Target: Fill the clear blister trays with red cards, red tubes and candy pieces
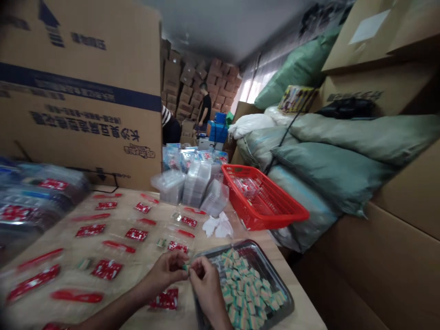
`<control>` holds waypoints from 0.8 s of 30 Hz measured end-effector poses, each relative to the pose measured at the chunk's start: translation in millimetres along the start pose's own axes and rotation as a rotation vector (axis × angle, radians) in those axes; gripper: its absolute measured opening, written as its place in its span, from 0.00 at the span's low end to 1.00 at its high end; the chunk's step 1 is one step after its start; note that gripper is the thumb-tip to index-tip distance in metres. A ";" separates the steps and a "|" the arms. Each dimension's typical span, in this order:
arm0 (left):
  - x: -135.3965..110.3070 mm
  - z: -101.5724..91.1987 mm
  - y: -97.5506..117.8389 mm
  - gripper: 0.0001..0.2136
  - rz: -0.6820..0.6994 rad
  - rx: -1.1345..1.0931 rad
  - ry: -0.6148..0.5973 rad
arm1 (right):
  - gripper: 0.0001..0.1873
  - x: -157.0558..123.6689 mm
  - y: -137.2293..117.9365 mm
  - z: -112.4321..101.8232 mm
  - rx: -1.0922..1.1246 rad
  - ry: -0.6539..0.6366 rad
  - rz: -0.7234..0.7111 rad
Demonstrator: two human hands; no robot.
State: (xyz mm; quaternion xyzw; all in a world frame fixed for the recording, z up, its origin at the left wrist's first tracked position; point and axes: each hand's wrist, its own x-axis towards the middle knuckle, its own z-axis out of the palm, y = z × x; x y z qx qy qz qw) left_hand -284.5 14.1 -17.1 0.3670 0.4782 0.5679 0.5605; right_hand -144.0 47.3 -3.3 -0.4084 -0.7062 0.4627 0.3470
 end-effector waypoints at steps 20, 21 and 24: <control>-129.2 -170.6 40.1 0.21 0.190 0.162 0.560 | 0.04 67.9 -75.1 197.4 -0.052 -0.642 -0.234; -132.8 -179.0 42.3 0.21 0.212 0.238 0.640 | 0.04 83.7 -74.9 207.2 -0.082 -0.549 -0.227; -141.3 -202.5 43.8 0.21 0.259 0.455 0.783 | 0.08 124.7 -68.0 231.3 -0.181 -0.313 -0.220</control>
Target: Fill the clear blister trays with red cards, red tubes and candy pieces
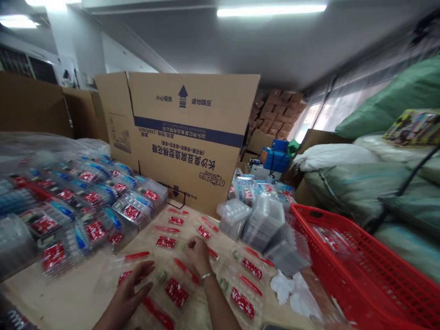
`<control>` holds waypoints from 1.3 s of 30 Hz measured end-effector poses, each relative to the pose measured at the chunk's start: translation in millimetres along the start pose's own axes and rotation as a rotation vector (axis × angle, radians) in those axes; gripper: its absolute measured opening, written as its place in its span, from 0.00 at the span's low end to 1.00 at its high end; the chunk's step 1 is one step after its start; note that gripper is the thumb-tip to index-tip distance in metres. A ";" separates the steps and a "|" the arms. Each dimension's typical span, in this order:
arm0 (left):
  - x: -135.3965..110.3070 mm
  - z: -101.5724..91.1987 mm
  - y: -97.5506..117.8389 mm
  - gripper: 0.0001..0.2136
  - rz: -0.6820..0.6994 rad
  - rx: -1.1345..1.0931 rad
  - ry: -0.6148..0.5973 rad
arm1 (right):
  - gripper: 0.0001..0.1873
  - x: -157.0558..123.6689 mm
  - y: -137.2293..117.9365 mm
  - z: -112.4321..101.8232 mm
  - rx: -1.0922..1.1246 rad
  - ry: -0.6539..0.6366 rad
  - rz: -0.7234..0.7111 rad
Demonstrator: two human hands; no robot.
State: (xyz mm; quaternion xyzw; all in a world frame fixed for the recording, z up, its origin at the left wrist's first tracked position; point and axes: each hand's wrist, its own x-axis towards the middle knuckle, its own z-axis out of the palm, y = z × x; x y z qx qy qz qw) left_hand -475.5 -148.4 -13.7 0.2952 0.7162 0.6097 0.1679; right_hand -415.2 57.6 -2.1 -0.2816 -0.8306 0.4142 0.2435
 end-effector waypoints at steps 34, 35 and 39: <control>92.7 85.8 -15.9 0.24 0.671 1.052 -0.434 | 0.11 -290.9 131.8 -258.5 -0.497 0.500 0.452; 89.9 92.9 -14.2 0.23 0.683 1.048 -0.400 | 0.11 -305.9 134.4 -257.8 -0.533 0.478 0.484; 48.2 151.0 22.3 0.17 0.770 0.840 -0.474 | 0.12 -318.1 128.6 -247.1 -0.522 0.487 0.480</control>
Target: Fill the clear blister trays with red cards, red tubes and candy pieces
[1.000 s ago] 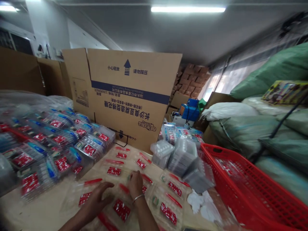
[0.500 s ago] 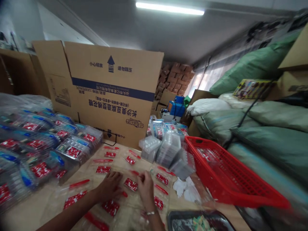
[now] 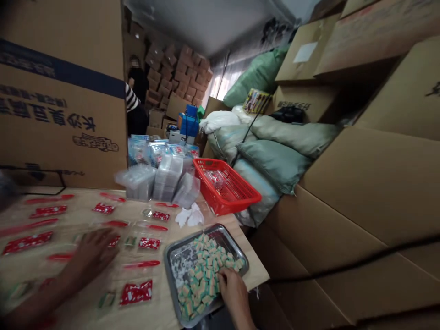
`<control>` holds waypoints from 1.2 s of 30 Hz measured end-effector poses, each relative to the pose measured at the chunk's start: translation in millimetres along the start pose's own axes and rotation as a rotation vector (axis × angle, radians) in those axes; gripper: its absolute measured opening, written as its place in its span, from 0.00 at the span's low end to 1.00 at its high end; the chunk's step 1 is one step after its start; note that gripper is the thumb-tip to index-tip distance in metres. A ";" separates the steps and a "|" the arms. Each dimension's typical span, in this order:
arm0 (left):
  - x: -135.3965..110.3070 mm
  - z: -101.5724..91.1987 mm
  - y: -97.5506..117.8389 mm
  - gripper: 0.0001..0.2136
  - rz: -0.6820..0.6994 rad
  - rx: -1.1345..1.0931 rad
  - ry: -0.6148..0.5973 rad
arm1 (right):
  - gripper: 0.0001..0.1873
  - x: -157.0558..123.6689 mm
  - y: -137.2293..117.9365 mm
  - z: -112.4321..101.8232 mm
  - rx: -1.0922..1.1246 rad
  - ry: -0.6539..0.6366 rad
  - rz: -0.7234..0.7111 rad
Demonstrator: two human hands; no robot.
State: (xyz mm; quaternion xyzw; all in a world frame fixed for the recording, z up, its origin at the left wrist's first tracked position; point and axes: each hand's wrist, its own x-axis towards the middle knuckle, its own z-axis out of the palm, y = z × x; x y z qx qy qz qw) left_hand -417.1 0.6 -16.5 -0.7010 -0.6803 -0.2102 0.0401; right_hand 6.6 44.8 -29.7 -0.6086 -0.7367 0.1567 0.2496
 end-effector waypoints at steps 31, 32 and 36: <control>40.4 73.2 197.5 0.13 -0.643 -1.596 -0.328 | 0.11 13.7 -60.3 55.7 0.668 0.132 0.078; 40.5 74.0 196.2 0.13 -0.660 -1.587 -0.307 | 0.11 16.8 -57.3 49.9 0.597 0.115 0.048; 42.1 79.8 190.7 0.13 -0.685 -1.553 -0.285 | 0.10 39.3 -43.6 26.9 0.161 0.068 -0.023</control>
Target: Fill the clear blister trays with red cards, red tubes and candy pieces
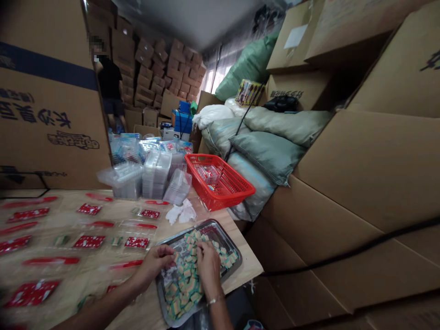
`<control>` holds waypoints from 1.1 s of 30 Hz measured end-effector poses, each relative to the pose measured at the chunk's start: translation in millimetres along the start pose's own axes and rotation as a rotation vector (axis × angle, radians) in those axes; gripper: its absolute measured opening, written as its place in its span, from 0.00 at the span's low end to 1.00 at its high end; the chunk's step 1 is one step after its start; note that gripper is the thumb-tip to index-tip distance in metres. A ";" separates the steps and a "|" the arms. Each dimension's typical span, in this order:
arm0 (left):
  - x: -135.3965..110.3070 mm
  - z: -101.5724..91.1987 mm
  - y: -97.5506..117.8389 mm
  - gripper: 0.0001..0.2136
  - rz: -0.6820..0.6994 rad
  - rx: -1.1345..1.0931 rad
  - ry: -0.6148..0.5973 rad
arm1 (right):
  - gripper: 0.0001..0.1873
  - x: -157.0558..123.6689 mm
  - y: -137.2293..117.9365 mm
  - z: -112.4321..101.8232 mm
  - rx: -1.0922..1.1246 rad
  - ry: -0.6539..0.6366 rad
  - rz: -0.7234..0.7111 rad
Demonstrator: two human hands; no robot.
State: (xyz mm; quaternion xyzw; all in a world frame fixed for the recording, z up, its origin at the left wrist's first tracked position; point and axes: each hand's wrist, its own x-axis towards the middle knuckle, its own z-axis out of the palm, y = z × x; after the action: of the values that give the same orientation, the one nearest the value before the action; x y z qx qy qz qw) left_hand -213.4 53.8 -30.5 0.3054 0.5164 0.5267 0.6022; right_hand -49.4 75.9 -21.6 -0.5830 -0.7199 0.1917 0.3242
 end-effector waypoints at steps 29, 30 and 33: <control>3.6 -7.2 -1.8 0.11 0.018 -0.025 -0.118 | 0.05 14.4 -11.7 13.8 0.344 -0.339 -0.007; 4.2 -6.5 -3.2 0.11 0.014 -0.037 -0.091 | 0.07 18.6 -10.3 10.8 0.234 -0.318 -0.022; 5.8 -4.8 -7.7 0.13 -0.002 -0.063 -0.015 | 0.08 29.4 -7.6 6.0 -0.068 -0.216 -0.051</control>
State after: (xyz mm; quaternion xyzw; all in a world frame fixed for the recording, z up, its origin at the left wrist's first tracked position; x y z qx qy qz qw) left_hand -216.0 56.4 -40.7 0.2897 0.4952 0.5397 0.6161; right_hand -62.3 103.0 -13.8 -0.5510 -0.7714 0.2204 0.2295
